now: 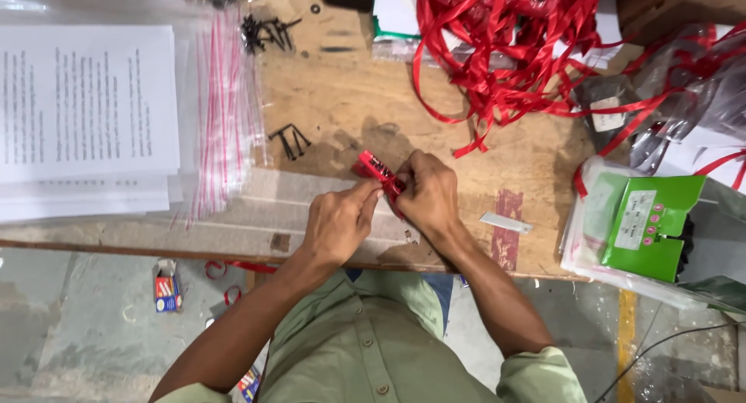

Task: The person sits at a workbench tying red ribbon into bows, then handles small black plastic clips, gathering and counting them in one hand. They open a red plastic bag, open a small box of blades, and continue handling the clips and ribbons on the bench.

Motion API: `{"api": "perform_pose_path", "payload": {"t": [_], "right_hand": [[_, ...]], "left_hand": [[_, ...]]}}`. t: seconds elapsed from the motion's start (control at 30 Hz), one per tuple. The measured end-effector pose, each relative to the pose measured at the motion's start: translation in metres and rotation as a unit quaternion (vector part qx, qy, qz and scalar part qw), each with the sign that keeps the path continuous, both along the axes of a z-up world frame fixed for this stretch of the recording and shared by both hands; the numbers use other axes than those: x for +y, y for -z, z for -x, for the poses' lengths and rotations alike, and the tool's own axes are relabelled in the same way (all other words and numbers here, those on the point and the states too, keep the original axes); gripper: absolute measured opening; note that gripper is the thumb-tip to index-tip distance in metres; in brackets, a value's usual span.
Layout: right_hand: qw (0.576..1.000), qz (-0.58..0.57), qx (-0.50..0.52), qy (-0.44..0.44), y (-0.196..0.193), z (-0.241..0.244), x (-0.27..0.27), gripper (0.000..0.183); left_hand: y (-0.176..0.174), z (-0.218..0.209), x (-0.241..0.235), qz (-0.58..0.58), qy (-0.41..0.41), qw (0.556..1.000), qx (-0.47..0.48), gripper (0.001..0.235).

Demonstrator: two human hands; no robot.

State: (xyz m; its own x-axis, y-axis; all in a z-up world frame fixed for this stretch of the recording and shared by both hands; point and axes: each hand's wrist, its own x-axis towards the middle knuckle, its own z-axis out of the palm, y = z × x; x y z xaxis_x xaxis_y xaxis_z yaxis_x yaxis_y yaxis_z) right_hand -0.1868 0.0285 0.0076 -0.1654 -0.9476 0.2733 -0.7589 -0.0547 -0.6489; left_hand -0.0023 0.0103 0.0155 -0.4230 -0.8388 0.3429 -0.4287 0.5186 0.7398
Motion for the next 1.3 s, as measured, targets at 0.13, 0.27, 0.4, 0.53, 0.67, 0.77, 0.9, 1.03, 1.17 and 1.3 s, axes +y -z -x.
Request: {"api": "perform_pose_path", "payload": {"t": [0.13, 0.27, 0.4, 0.53, 0.67, 0.77, 0.9, 1.03, 1.17, 1.3], "right_hand": [[0.998, 0.049, 0.049, 0.007, -0.006, -0.007, 0.0, 0.023], [0.993, 0.105, 0.041, 0.036, 0.0, -0.014, 0.0, 0.021], [0.987, 0.153, 0.046, -0.01, 0.006, -0.032, 0.014, 0.028], [0.988, 0.137, 0.058, -0.028, -0.004, -0.03, 0.028, 0.028], [0.995, 0.081, 0.01, -0.061, -0.009, -0.021, 0.038, 0.025], [0.996, 0.055, 0.023, -0.061, -0.02, -0.02, 0.043, 0.031], [0.978, 0.049, 0.189, -0.069, -0.03, -0.026, 0.048, 0.036], [0.965, 0.128, 0.211, -0.087, -0.027, -0.018, 0.044, 0.043], [0.936, 0.156, 0.265, -0.17, -0.014, 0.0, 0.038, 0.04], [0.943, 0.14, 0.209, -0.219, -0.014, 0.008, 0.027, 0.038]], "left_hand": [[-0.009, 0.002, -0.01, -0.204, 0.017, 0.976, 0.069, 0.013], [-0.018, 0.008, -0.016, -0.559, 0.0, 0.781, 0.278, 0.014], [-0.014, 0.018, -0.011, -0.628, -0.069, 0.636, 0.443, 0.011], [-0.015, 0.024, -0.001, -0.589, -0.087, 0.68, 0.427, 0.014], [-0.011, 0.016, 0.0, -0.408, -0.017, 0.868, 0.281, 0.018], [-0.014, 0.008, -0.007, -0.243, 0.03, 0.959, 0.143, 0.017], [-0.023, -0.003, -0.008, -0.121, 0.055, 0.99, -0.037, 0.012], [-0.008, -0.009, -0.016, -0.206, 0.077, 0.975, -0.015, 0.013], [0.006, -0.011, -0.026, -0.319, 0.144, 0.934, 0.066, 0.014], [-0.007, -0.008, -0.024, -0.325, 0.157, 0.932, 0.035, 0.013]]}}
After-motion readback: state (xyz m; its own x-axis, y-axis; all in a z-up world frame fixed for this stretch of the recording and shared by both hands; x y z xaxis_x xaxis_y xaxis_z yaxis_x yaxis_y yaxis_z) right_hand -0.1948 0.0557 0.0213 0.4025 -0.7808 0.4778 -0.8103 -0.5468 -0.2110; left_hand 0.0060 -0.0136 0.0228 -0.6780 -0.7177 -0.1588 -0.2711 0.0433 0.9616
